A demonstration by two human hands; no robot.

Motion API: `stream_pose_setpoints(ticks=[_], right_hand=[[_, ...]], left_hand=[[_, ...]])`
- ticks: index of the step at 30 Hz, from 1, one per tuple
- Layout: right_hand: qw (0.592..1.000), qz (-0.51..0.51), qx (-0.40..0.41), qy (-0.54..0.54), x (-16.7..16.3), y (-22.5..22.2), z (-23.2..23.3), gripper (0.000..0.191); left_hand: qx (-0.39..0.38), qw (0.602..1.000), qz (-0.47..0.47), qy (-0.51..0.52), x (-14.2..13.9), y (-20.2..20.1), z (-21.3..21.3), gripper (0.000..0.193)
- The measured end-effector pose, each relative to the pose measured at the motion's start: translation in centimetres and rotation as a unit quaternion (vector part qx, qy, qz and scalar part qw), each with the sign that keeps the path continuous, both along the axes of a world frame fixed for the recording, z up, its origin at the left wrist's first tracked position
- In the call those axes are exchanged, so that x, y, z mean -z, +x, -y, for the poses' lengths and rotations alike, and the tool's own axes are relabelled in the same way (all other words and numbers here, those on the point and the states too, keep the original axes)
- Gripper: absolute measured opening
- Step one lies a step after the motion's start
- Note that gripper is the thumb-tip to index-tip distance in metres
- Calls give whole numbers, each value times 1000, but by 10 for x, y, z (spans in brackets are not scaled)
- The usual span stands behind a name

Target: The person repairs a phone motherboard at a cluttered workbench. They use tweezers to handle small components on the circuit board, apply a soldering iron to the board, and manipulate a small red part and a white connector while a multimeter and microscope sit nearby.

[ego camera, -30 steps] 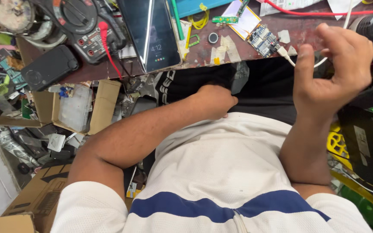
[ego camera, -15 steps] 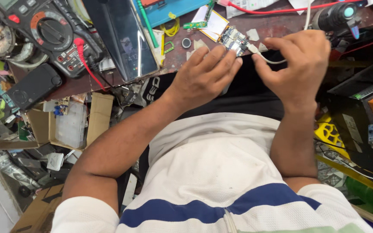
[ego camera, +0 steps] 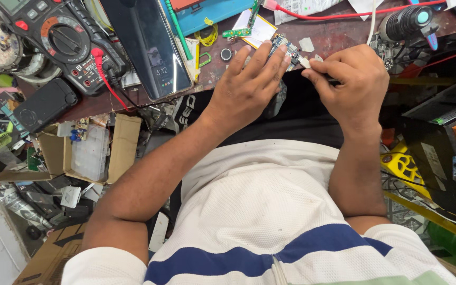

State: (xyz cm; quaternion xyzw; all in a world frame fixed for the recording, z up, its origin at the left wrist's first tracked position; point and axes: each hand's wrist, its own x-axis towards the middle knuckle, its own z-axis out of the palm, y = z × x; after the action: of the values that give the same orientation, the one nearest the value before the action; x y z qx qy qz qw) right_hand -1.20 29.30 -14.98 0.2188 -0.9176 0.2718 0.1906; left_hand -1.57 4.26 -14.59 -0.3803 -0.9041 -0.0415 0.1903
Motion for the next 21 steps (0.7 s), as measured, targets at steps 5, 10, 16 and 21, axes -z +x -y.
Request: stream_pose_setpoints(ticks=[5, 10, 16, 21], right_hand=[[1000, 0, 4, 1, 2, -1, -4, 16], [1000, 0, -5, -3, 2, -3, -7, 15], [1000, -4, -10, 6, -1, -6, -7, 14], [1000, 1, -14, 6, -7, -8, -5, 14]], left_hand=[[-29, 999, 14, 9, -3, 5, -4, 46], [-41, 999, -10, -16, -1, 5, -9, 43], [-59, 997, -29, -38, -1, 7, -14, 41], [-58, 997, -23, -37, 1, 7, -16, 41]])
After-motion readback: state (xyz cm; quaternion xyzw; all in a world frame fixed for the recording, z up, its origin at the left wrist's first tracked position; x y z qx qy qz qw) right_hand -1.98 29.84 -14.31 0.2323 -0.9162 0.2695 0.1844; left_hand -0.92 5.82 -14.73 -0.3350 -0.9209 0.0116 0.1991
